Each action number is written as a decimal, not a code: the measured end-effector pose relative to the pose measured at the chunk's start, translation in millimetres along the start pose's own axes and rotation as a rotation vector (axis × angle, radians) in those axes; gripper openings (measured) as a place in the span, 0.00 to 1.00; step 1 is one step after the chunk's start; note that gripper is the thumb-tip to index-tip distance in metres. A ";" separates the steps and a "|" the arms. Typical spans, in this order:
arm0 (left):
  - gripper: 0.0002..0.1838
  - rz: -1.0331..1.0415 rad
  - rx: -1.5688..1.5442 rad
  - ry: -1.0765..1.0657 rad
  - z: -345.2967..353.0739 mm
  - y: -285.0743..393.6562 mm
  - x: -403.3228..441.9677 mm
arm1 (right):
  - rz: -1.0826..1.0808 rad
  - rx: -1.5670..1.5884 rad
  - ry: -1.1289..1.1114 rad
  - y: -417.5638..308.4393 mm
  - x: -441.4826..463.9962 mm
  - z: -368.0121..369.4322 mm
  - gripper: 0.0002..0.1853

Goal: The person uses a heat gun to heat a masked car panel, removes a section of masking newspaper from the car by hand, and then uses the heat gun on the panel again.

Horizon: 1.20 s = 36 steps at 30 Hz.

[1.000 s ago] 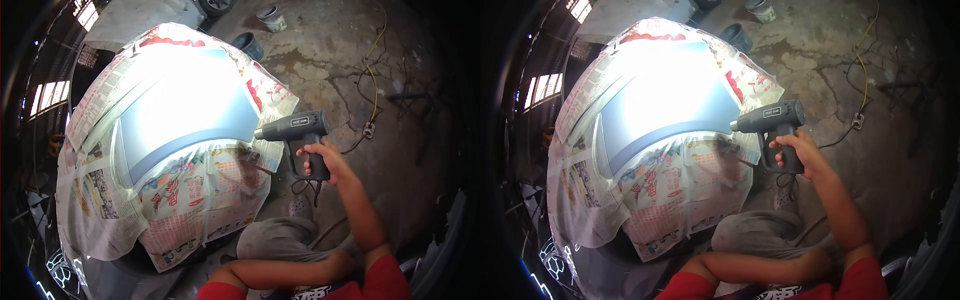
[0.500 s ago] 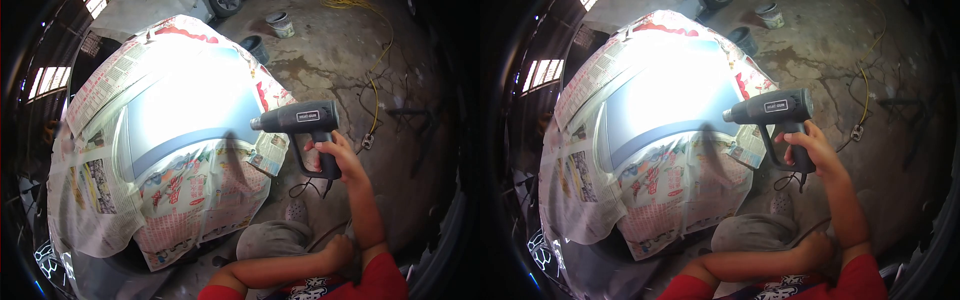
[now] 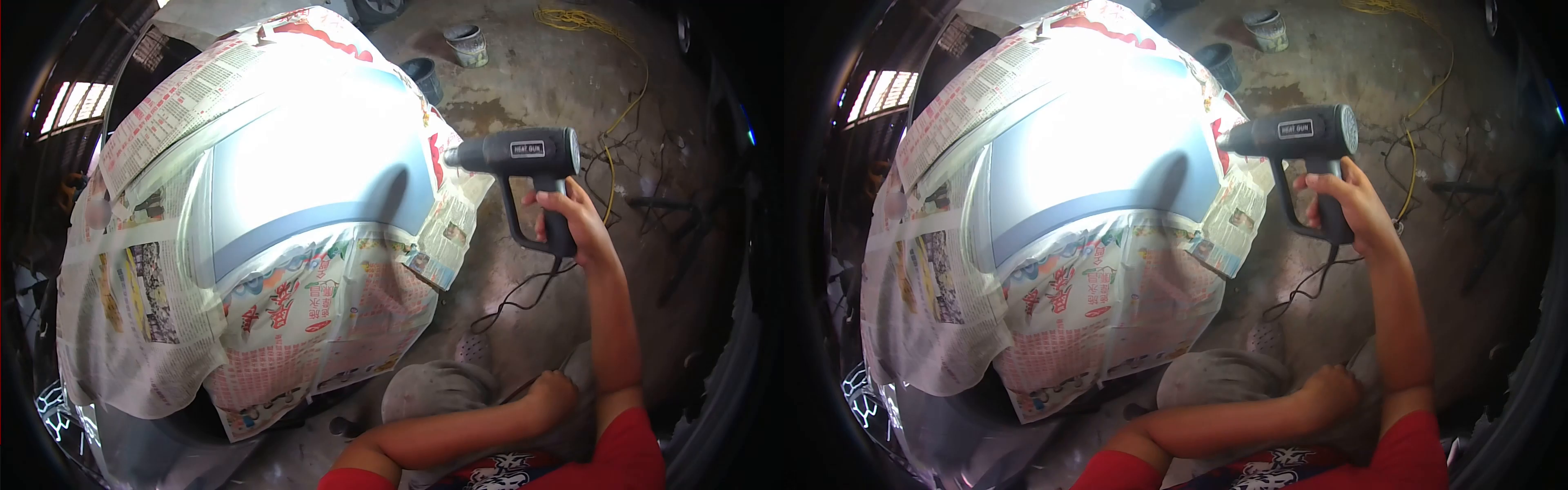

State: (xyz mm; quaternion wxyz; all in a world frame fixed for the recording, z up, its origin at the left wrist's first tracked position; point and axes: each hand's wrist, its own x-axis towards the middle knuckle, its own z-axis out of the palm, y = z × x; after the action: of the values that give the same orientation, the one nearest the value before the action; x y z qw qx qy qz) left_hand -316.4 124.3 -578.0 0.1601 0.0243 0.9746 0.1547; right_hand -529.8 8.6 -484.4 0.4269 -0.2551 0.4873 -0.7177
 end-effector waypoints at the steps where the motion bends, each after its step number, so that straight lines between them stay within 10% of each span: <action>1: 0.09 0.008 -0.020 0.015 3.0 -2.3 1.9 | -0.011 -0.010 0.060 -3.2 5.3 5.2 0.18; 21: 0.07 -0.031 0.003 0.051 -5.6 -16.2 14.9 | -0.123 -0.147 0.047 -77.3 174.0 33.5 0.13; 36: 0.08 -0.042 0.044 0.057 -2.3 -5.9 9.3 | -0.246 -0.080 -0.073 -87.9 111.6 38.1 0.15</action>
State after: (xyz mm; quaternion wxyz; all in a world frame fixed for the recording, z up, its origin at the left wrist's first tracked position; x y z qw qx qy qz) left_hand -325.9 118.9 -580.5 0.1349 0.0030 0.9822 0.1305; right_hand -588.4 -91.9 -394.2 0.3425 -0.3556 0.4646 -0.7351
